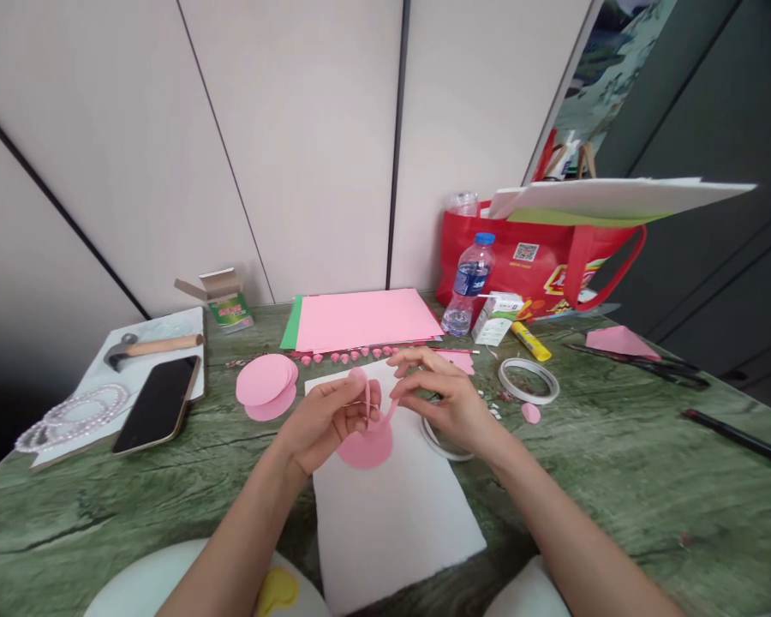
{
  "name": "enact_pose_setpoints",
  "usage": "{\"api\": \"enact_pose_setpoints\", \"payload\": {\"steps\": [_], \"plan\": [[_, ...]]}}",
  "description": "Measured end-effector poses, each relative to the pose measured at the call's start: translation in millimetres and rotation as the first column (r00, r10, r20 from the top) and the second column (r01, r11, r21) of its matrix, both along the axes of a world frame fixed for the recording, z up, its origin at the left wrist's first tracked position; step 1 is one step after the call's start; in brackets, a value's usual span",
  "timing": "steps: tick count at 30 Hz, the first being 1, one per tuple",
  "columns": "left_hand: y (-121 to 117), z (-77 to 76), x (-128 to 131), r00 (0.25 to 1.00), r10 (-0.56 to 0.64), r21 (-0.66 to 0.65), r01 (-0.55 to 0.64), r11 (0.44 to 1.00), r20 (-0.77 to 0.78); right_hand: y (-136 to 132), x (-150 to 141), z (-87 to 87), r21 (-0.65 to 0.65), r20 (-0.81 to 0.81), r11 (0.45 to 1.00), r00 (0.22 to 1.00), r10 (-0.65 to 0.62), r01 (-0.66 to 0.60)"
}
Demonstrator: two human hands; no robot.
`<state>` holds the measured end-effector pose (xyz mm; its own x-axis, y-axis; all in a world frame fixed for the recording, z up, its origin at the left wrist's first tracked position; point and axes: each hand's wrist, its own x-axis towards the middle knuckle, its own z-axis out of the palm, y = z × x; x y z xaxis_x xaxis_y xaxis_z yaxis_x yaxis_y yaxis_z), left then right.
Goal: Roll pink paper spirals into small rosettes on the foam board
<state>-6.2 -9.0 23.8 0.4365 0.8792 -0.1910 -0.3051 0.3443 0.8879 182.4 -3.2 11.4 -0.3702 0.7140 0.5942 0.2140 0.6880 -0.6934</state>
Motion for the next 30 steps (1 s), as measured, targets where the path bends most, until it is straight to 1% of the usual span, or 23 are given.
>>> {"api": "enact_pose_setpoints", "payload": {"steps": [3,4,5,7,8,9,10,11,13,14,16,18,24,26,28,30], "plan": [[1.8,1.8,-2.0,0.997,0.052,-0.079,-0.057,0.995,-0.057,1.4,2.0,0.6,-0.071,-0.061,0.997,0.998,-0.023,0.019],[2.3,2.6,-2.7,0.992,0.082,-0.076,-0.09,0.993,-0.099,1.7,2.2,0.7,-0.116,-0.095,0.993,0.995,-0.041,0.03],[2.7,3.3,-3.2,0.981,0.129,-0.047,-0.137,0.989,-0.148,1.9,2.3,0.8,-0.174,-0.128,0.984,0.99,-0.065,0.042],[2.8,4.5,-3.2,0.933,0.273,0.09,-0.259,0.962,-0.233,2.2,1.5,0.4,-0.302,-0.18,0.951,0.976,-0.12,0.061],[2.3,4.9,-2.5,0.904,0.346,0.185,-0.306,0.934,-0.252,2.2,0.4,-0.1,-0.361,-0.192,0.931,0.972,-0.139,0.062],[1.4,5.3,-1.4,0.879,0.4,0.281,-0.328,0.902,-0.258,2.0,-1.0,-0.8,-0.41,-0.196,0.91,0.969,-0.15,0.058],[0.1,5.7,0.2,0.864,0.428,0.368,-0.32,0.873,-0.265,1.5,-2.9,-1.7,-0.447,-0.195,0.893,0.969,-0.15,0.048],[-1.6,6.1,2.2,0.856,0.431,0.437,-0.285,0.853,-0.284,0.8,-5.1,-2.7,-0.473,-0.191,0.88,0.972,-0.138,0.032],[-5.2,6.7,6.6,0.842,0.396,0.512,-0.173,0.841,-0.366,-1.2,-10.0,-5.0,-0.509,-0.189,0.861,0.977,-0.099,-0.011],[-6.7,6.7,8.7,0.829,0.368,0.511,-0.119,0.851,-0.421,-2.2,-12.4,-6.1,-0.521,-0.193,0.853,0.978,-0.082,-0.032],[-8.5,5.9,11.6,0.816,0.343,0.487,-0.087,0.869,-0.466,-4.0,-16.0,-7.6,-0.541,-0.2,0.84,0.977,-0.067,-0.053],[-8.3,4.2,12.5,0.822,0.349,0.464,-0.118,0.878,-0.45,-4.7,-17.3,-8.1,-0.55,-0.197,0.835,0.977,-0.087,-0.036],[-4.3,-0.2,9.0,0.876,0.344,0.366,-0.214,0.906,-0.337,-2.4,-12.9,-7.0,-0.531,-0.121,0.843,0.977,-0.173,0.084],[-3.6,0.0,7.3,0.886,0.359,0.329,-0.259,0.908,-0.292,-1.2,-11.5,-7.5,-0.54,-0.134,0.837,0.972,-0.193,0.092],[-3.2,0.8,5.9,0.901,0.357,0.286,-0.284,0.915,-0.247,-0.5,-10.9,-7.9,-0.57,-0.202,0.82,0.961,-0.191,0.044],[-3.3,1.6,5.6,0.916,0.335,0.255,-0.277,0.926,-0.22,-0.7,-11.2,-7.9,-0.603,-0.293,0.796,0.943,-0.156,-0.056]]}}
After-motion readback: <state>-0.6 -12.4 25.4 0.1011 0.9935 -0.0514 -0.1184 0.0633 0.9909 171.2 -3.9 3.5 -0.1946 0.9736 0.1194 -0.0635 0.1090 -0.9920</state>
